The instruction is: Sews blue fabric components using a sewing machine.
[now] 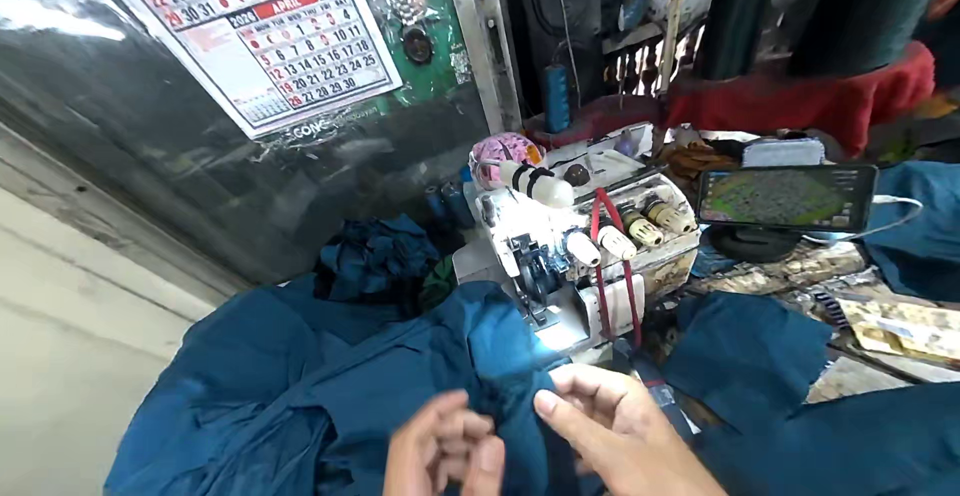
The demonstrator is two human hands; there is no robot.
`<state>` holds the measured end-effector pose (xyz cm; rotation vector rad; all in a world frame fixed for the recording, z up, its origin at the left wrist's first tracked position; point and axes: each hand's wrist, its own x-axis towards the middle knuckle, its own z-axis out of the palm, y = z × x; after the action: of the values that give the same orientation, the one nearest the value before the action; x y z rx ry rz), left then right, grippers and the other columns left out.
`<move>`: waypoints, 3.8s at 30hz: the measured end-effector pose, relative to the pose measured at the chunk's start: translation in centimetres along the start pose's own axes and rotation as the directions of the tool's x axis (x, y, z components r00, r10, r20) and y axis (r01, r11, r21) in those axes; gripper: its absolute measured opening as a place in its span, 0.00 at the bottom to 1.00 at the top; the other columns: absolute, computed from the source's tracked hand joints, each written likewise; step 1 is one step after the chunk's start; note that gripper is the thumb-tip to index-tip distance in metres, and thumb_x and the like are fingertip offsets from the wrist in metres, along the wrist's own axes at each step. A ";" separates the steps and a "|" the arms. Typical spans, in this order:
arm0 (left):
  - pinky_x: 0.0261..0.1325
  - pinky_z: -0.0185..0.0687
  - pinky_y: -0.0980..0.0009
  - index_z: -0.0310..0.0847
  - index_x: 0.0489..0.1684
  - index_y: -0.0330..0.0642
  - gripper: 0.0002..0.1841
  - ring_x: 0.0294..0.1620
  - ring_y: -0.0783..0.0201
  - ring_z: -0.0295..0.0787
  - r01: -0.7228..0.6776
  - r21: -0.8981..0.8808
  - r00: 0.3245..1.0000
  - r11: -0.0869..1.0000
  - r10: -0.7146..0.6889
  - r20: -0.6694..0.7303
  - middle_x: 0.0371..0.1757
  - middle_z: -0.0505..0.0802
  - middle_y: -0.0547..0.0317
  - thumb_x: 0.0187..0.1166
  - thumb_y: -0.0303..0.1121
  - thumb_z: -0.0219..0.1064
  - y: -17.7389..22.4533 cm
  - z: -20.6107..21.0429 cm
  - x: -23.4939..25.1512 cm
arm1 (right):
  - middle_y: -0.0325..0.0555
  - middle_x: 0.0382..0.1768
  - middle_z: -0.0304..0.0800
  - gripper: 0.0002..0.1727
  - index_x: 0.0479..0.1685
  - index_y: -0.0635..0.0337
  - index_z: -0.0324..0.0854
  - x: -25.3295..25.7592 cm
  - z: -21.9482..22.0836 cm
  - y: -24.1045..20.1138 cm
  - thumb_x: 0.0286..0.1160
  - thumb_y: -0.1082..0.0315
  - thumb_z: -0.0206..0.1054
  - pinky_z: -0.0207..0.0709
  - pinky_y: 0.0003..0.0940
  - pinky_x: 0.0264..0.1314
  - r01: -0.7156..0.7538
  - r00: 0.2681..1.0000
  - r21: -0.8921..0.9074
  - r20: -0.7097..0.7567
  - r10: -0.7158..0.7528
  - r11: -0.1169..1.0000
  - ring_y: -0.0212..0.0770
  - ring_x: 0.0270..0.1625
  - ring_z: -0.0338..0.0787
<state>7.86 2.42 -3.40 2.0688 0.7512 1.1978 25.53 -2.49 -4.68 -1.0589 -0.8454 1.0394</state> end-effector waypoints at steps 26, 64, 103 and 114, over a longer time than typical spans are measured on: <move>0.39 0.88 0.68 0.73 0.43 0.36 0.05 0.32 0.66 0.85 0.223 -0.580 0.971 0.784 -0.233 0.058 0.33 0.84 0.56 0.80 0.25 0.66 -2.1 6.8 3.4 | 0.44 0.45 0.87 0.20 0.64 0.57 0.75 1.3 -5.8 0.8 0.73 0.70 0.69 0.85 0.31 0.49 0.331 0.937 0.143 0.066 -0.342 0.933 0.33 0.44 0.88; 0.30 0.83 0.76 0.88 0.46 0.46 0.13 0.28 0.75 0.86 0.093 0.304 0.902 0.948 -0.209 0.377 0.33 0.92 0.67 0.86 0.45 0.65 -1.6 -4.1 4.7 | 0.27 0.46 0.94 0.21 0.62 0.41 0.82 1.5 -8.1 0.1 0.71 0.56 0.79 0.92 0.27 0.35 0.426 0.901 -0.603 0.219 -0.374 0.674 0.28 0.37 0.93; 0.52 0.88 0.64 0.89 0.38 0.56 0.11 0.46 0.72 0.87 -0.268 0.438 0.879 0.858 0.032 0.476 0.42 0.90 0.71 0.70 0.48 0.79 -6.3 0.8 17.6 | 0.35 0.24 0.89 0.15 0.38 0.51 0.88 -0.4 -6.1 2.1 0.78 0.49 0.72 0.80 0.32 0.25 0.001 0.999 -0.502 0.035 0.019 0.865 0.31 0.23 0.85; 0.50 0.81 0.41 0.87 0.45 0.42 0.31 0.50 0.41 0.87 -0.222 0.877 0.970 0.426 0.004 0.243 0.42 0.89 0.45 0.68 0.65 0.65 -6.2 3.2 17.7 | 0.40 0.23 0.88 0.11 0.44 0.56 0.89 0.1 -5.5 2.0 0.82 0.58 0.70 0.74 0.30 0.17 -0.040 0.999 -0.229 -0.008 0.039 0.973 0.34 0.18 0.81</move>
<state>17.23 18.59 0.18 3.1100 1.3824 0.5948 30.16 -3.58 -8.12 -1.2762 -0.9612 0.9887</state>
